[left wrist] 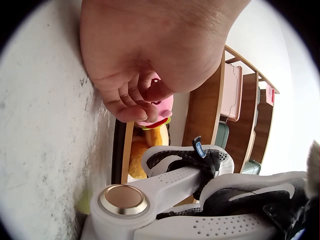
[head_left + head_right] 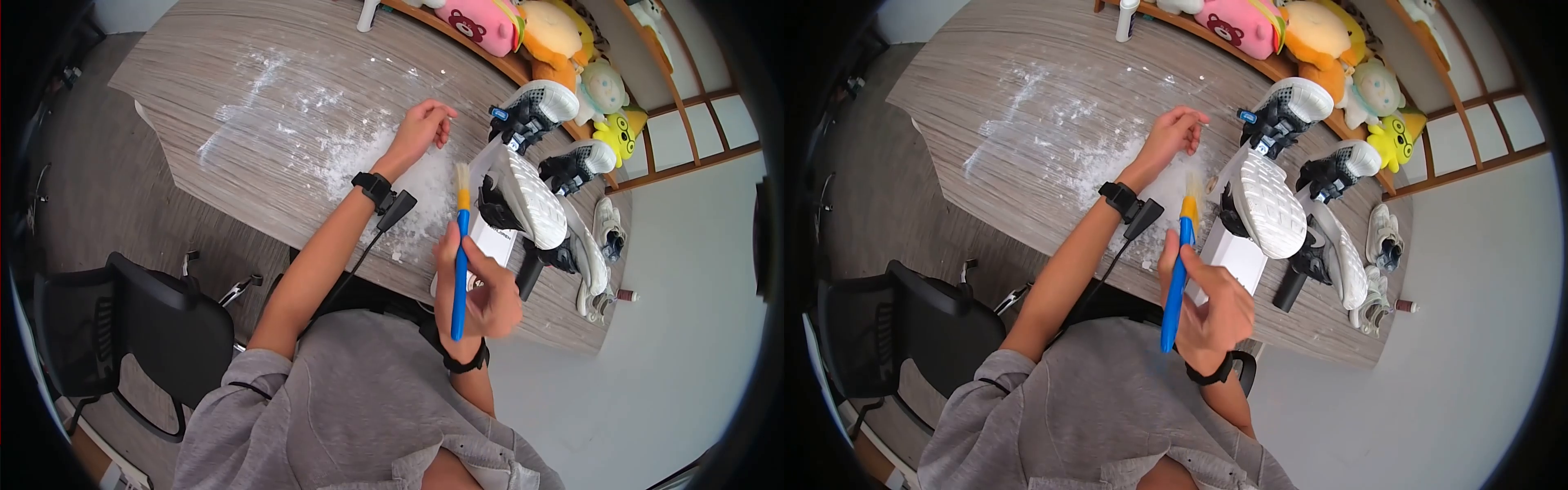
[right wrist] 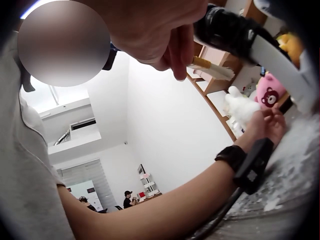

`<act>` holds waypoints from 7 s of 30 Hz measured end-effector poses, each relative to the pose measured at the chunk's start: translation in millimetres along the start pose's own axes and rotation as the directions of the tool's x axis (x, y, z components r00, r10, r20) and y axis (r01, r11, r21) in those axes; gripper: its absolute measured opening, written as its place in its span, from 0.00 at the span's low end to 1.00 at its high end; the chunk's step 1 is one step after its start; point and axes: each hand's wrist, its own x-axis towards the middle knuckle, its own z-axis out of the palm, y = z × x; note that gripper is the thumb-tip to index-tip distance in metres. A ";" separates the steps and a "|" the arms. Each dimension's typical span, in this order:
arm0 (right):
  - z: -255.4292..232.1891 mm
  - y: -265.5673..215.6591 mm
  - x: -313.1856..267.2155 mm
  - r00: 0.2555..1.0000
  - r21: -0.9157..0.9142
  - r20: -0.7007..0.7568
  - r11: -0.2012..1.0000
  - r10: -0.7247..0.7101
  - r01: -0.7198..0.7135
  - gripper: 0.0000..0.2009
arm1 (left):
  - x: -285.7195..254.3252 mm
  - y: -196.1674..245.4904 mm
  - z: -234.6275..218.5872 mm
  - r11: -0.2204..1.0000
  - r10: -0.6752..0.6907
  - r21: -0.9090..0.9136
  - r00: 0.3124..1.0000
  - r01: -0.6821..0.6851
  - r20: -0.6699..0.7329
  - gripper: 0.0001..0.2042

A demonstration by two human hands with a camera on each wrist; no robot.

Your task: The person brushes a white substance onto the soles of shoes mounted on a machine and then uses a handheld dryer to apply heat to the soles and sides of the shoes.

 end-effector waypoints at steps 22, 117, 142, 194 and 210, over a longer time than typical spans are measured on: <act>-9.0 -3.5 11.3 0.985 0.236 -0.027 0.957 -0.169 0.170 0.15 | 0.3 -1.6 0.1 1.000 0.027 0.011 1.000 -0.027 0.003 0.10; -184.8 128.1 93.6 0.903 0.341 -0.166 0.882 0.397 -0.325 0.14 | 3.9 0.0 0.7 0.998 -0.057 0.035 0.998 0.057 0.011 0.11; -32.6 145.5 234.0 0.292 0.094 0.952 0.815 0.095 -0.572 0.19 | -1.3 3.4 5.9 0.998 -0.066 0.021 0.997 0.067 -0.028 0.10; -18.2 103.8 241.1 0.679 -0.109 0.719 0.941 -0.149 0.322 0.18 | -2.7 3.6 3.8 0.998 -0.049 0.045 0.999 0.049 -0.001 0.10; 42.2 91.3 251.6 0.661 -0.031 0.708 0.924 -0.248 0.381 0.16 | 0.5 1.4 3.9 0.998 -0.040 0.045 0.999 0.040 0.003 0.09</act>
